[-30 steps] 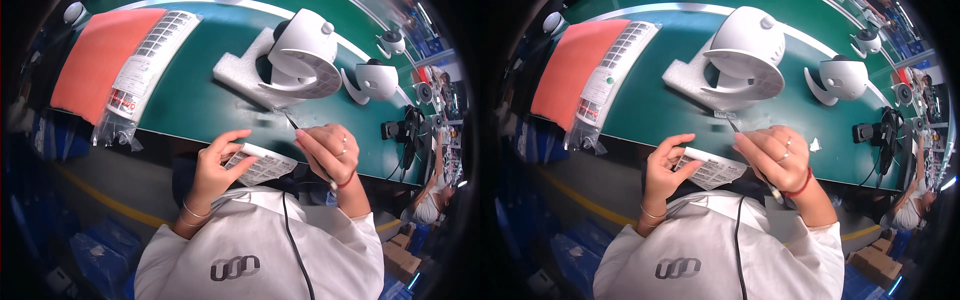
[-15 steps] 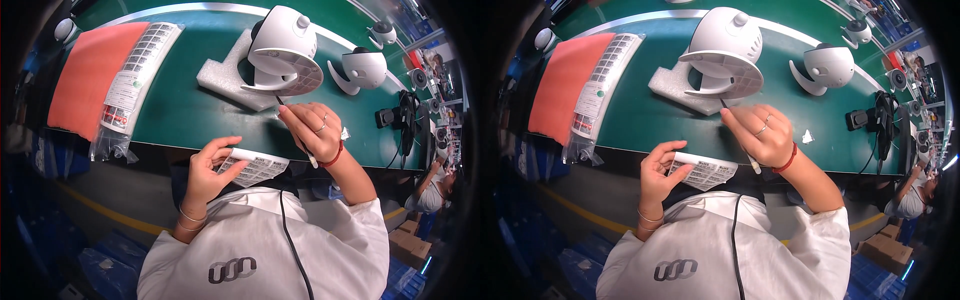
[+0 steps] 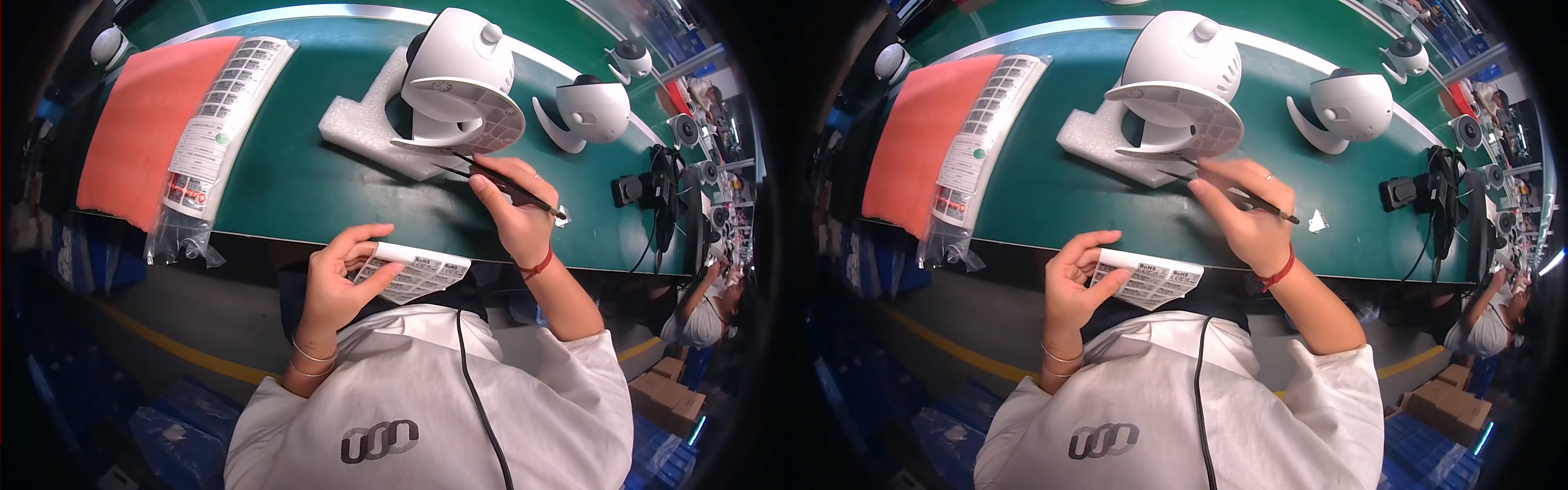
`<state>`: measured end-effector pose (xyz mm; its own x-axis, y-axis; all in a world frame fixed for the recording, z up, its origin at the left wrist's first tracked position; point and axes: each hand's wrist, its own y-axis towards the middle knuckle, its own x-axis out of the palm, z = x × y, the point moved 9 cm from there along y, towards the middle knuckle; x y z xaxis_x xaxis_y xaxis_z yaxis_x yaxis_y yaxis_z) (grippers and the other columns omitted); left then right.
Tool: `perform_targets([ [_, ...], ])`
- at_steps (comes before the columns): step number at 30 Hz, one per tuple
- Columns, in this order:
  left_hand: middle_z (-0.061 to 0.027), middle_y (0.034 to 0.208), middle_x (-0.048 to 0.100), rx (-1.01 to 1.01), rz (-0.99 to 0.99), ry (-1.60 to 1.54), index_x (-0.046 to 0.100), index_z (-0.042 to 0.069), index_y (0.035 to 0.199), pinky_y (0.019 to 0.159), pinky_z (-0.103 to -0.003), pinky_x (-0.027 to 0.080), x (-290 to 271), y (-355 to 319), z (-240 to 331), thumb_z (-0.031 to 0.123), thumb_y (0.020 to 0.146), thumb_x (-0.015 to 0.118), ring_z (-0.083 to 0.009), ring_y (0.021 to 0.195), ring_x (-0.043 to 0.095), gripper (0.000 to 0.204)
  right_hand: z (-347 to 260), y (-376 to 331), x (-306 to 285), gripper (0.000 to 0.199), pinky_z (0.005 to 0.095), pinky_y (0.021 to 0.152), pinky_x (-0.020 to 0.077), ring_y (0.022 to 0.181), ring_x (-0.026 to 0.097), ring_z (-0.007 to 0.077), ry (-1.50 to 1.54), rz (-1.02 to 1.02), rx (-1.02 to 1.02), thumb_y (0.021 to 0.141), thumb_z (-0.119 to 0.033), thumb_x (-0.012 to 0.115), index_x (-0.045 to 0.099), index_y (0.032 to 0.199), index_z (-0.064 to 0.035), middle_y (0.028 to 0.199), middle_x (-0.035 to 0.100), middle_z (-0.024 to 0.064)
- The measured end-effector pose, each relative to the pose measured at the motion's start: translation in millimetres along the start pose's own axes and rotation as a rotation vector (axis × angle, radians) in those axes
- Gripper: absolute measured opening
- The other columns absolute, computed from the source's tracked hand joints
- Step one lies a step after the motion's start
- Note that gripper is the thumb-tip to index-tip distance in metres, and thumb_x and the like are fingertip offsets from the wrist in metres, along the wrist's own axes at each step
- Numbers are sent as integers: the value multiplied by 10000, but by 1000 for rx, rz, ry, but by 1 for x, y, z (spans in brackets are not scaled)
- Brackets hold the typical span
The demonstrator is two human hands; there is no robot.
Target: Peeling labels from a sheet using tweezers and applying them to the base of spherical electronic devices on an assembly line.
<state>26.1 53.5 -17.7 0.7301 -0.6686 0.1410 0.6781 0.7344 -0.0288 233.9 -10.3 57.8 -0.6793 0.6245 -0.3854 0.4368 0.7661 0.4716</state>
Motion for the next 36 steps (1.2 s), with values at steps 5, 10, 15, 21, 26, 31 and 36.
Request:
perform_targets([
  [5,-131,954,708,-5,3,-20,584,-28,1165,786,-238,526,-1,-1,-2,-41,782,723,-119,876,665,407,-43,-15,13,248,285,599,505,708,649,219,-413,42,-508,719,68,742,700,956,8,800,669,110],
  [10,-124,949,708,5,-16,-16,590,-26,1161,781,-239,526,0,-2,0,-36,784,724,-112,867,659,400,-54,-14,42,302,297,547,493,652,629,221,-505,-42,-614,640,28,751,697,934,-14,810,652,86],
  [15,-97,925,705,4,-6,3,599,-16,1153,752,-218,510,-10,-7,-6,-55,772,706,-82,831,644,397,-69,-8,17,229,314,629,514,713,652,255,-285,-32,-434,673,-6,722,657,891,17,839,663,139],
  [21,-15,700,635,95,97,62,632,36,1084,554,-225,470,-36,-31,-5,-15,769,593,-45,587,559,322,-86,37,-63,265,365,897,435,935,545,250,70,103,-350,788,-120,456,532,974,53,1041,558,200],
  [26,-88,617,617,220,78,123,632,76,973,486,-315,468,7,-56,-13,88,771,659,-209,506,616,205,-52,91,-21,268,187,554,257,642,348,43,-571,-428,-114,925,-154,626,600,1150,-11,763,440,-50],
  [31,-99,659,637,230,162,113,615,57,924,521,-333,491,4,-61,-19,125,769,665,-235,555,639,176,-31,110,8,190,219,559,374,656,450,61,-653,-724,-115,881,-80,667,578,998,41,733,554,23],
  [36,-72,670,644,272,200,133,630,71,931,504,-309,485,-9,-64,-11,124,783,668,-199,543,636,161,-21,129,-6,154,187,649,391,721,498,56,-517,-790,-65,899,-65,649,584,997,35,808,601,14],
])
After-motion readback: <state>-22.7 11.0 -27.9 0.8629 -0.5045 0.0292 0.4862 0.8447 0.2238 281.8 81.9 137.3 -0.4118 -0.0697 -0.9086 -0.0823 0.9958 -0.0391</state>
